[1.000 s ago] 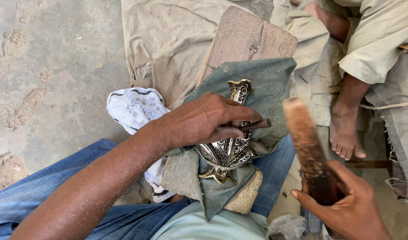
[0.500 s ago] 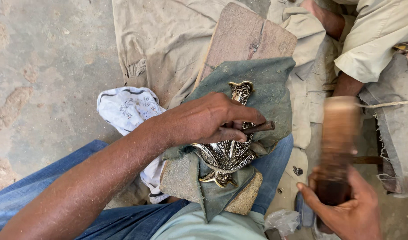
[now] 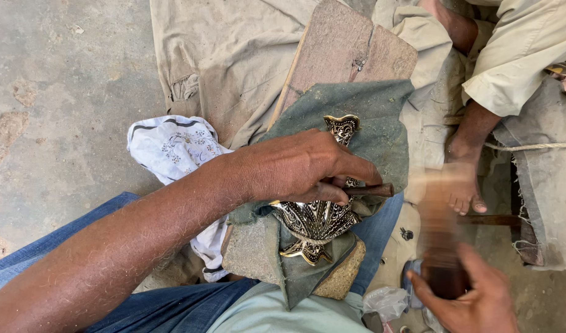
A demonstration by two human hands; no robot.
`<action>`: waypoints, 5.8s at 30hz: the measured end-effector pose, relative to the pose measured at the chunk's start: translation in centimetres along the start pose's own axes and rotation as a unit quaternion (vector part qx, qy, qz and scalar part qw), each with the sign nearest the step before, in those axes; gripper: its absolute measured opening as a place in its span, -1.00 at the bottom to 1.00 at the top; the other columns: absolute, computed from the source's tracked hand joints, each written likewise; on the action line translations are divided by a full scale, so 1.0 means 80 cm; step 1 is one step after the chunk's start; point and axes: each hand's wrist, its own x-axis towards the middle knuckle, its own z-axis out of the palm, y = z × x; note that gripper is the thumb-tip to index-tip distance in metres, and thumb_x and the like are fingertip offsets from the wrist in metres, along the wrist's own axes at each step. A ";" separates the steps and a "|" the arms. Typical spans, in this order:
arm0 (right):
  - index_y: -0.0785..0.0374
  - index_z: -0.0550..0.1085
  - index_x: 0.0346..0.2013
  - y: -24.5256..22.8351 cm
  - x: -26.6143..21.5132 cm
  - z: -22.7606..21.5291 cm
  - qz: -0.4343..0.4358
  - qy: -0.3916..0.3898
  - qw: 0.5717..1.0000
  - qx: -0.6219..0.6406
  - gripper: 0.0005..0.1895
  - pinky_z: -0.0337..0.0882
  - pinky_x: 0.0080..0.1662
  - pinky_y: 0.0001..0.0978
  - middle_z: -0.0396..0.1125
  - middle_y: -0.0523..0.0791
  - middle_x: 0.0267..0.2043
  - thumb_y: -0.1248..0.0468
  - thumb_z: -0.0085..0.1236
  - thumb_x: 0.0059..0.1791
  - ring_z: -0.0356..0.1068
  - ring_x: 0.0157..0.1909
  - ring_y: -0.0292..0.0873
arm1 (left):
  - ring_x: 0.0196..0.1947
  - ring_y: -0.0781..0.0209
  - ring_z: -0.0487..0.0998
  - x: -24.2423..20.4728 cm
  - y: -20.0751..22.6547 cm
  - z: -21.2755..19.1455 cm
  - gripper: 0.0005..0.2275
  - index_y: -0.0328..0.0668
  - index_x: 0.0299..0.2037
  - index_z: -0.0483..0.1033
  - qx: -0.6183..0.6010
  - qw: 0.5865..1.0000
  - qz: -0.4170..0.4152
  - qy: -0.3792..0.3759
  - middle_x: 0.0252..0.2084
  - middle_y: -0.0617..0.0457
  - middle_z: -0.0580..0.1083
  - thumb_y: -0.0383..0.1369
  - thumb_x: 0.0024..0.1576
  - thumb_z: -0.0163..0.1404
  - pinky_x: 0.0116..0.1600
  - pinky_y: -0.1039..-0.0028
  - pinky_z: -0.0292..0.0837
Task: The person holds a decorative metal piece on a cushioned lap rest and repeatedly strikes it with a wooden mallet. The person adjusts the piece's position occasionally while continuing to hammer specific areas.
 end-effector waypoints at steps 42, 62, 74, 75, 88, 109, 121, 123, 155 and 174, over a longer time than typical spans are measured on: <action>0.31 0.49 -0.36 0.016 -0.023 0.017 -0.035 0.170 0.981 0.085 -0.77 0.49 -0.17 -0.42 0.43 -0.12 -0.45 0.43 0.43 -0.18 0.46 -0.37 -0.32 | -0.22 0.14 0.68 0.008 0.009 -0.002 -0.59 -0.06 0.15 0.48 0.037 0.998 0.000 -0.048 -0.19 0.03 0.64 -0.35 0.06 0.18 -0.06 0.26 0.54; 0.34 0.36 0.03 0.003 0.029 -0.020 -0.033 0.101 0.908 0.405 -0.52 0.59 -0.09 -0.21 0.38 0.02 -0.21 0.61 0.23 -0.14 0.48 -0.10 -0.09 | -0.35 0.09 0.70 -0.007 0.022 0.013 -0.68 -0.18 0.07 0.38 0.062 0.988 -0.093 0.103 -0.35 -0.04 0.61 -0.35 0.14 0.15 -0.26 0.23 0.56; 0.40 0.45 -0.08 0.006 0.074 -0.007 -0.020 0.104 0.983 0.150 -0.65 0.49 -0.06 -0.33 0.40 -0.06 -0.18 0.60 0.22 -0.13 0.43 -0.12 -0.22 | -0.10 0.08 0.71 -0.001 0.032 0.016 -0.67 -0.16 0.11 0.50 0.072 0.990 -0.068 0.101 0.00 0.00 0.62 -0.36 0.13 0.14 -0.04 0.31 0.64; 0.38 0.44 -0.05 0.003 0.076 -0.007 -0.032 0.124 0.978 0.167 -0.64 0.50 -0.03 -0.37 0.39 -0.08 -0.15 0.59 0.21 -0.12 0.43 -0.10 -0.25 | -0.08 0.08 0.71 0.001 0.031 0.014 -0.66 -0.18 0.11 0.51 0.064 0.990 -0.074 0.097 0.01 0.00 0.62 -0.36 0.12 0.14 -0.03 0.31 0.64; 0.37 0.33 0.02 0.071 0.072 0.048 0.040 0.095 0.883 0.458 -0.57 0.53 0.03 -0.25 0.34 -0.04 -0.16 0.64 0.17 -0.10 0.40 -0.01 -0.16 | -0.27 0.29 0.66 -0.017 0.042 0.041 -0.63 -0.20 0.15 0.52 0.004 0.948 -0.181 0.261 -0.19 0.00 0.61 -0.30 0.15 0.18 -0.20 0.46 0.62; 0.24 0.46 0.31 -0.041 0.153 -0.120 -0.265 0.125 0.937 -0.191 -0.29 0.34 -0.38 -0.26 0.35 -0.02 -0.45 0.55 0.35 -0.14 0.32 -0.50 -0.15 | -0.45 0.43 0.48 0.029 0.056 0.111 -0.77 -0.33 -0.23 0.39 0.225 0.833 -0.267 0.430 -0.41 0.02 0.51 -0.41 0.18 0.24 -0.38 0.56 0.44; 0.08 0.46 0.32 -0.046 0.172 -0.137 -0.321 0.069 0.911 -0.249 -0.27 0.40 -0.38 -0.34 0.36 -0.13 -0.44 0.37 0.31 -0.19 0.34 -0.46 -0.24 | -0.41 0.46 0.49 0.034 0.052 0.114 -0.77 -0.35 -0.11 0.43 0.221 0.825 -0.274 0.442 -0.39 0.07 0.49 -0.44 0.17 0.24 -0.33 0.59 0.49; 0.10 0.45 0.34 -0.047 0.172 -0.136 -0.318 0.056 0.931 -0.169 -0.31 0.39 -0.38 -0.35 0.36 -0.14 -0.43 0.38 0.27 -0.13 0.34 -0.45 -0.26 | -0.40 0.45 0.49 0.033 0.051 0.113 -0.76 -0.33 -0.13 0.42 0.221 0.823 -0.277 0.444 -0.38 0.07 0.49 -0.43 0.18 0.25 -0.32 0.58 0.50; 0.18 0.47 0.30 0.005 0.181 -0.122 -0.278 0.032 0.952 -0.120 -0.41 0.36 -0.39 -0.37 0.43 -0.08 -0.35 0.43 0.21 -0.05 0.39 -0.45 -0.25 | -0.43 0.49 0.49 0.042 0.052 0.112 -0.70 -0.27 0.09 0.47 0.222 0.821 -0.301 0.430 -0.41 0.10 0.50 -0.48 0.19 0.22 -0.34 0.63 0.48; 0.32 0.38 0.30 0.002 0.168 -0.127 -0.295 0.080 0.945 -0.117 -0.39 0.50 -0.17 -0.32 0.43 0.01 -0.17 0.38 0.21 -0.07 0.45 -0.22 -0.18 | -0.35 0.53 0.51 0.041 0.056 0.124 -0.80 -0.35 -0.23 0.43 0.276 0.820 -0.239 0.441 -0.35 0.06 0.50 -0.47 0.18 0.24 -0.27 0.64 0.47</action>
